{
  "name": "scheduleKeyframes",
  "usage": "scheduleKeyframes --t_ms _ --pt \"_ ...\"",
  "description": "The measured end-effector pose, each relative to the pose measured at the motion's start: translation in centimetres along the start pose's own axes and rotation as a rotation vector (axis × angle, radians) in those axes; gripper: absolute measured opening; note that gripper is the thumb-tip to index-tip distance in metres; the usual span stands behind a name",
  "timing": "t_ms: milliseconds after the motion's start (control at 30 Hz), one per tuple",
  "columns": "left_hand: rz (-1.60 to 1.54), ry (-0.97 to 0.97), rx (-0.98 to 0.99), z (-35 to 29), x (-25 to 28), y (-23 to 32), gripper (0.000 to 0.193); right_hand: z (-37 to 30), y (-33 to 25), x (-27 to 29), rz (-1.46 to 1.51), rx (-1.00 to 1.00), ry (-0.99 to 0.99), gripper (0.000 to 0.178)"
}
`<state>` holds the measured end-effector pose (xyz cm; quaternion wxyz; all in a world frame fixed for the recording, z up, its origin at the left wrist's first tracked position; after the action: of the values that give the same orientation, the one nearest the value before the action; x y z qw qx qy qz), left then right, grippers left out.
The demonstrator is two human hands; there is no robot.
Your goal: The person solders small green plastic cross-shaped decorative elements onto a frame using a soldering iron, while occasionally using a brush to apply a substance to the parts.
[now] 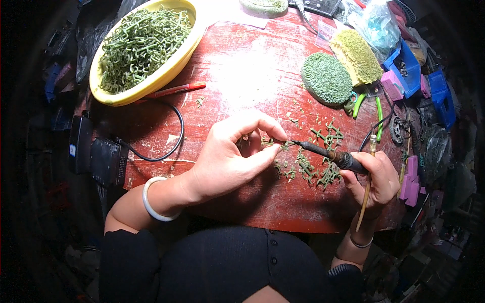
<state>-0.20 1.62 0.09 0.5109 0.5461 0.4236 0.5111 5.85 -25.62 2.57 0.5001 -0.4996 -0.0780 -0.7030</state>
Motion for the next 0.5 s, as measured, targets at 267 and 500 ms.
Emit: scheduleKeyframes --t_ms 267,500 --pt "-0.009 -0.006 0.011 0.00 0.00 0.15 0.019 -0.13 0.01 0.08 -0.005 0.004 0.000 0.037" --pt "-0.006 -0.001 0.003 0.04 -0.05 -0.03 0.019 -0.06 -0.14 0.20 -0.021 -0.005 -0.007 0.038"
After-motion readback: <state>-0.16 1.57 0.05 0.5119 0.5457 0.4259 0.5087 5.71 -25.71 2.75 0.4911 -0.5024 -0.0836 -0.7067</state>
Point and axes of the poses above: each hand's wrist, its own z-axis towards the middle knuckle, its own x-axis out of the back of the hand, y = z × x, the point moved 1 cm from there along z, towards the middle knuckle, and after that the axes turned 5 degrees about -y, right-handed, at the moved point
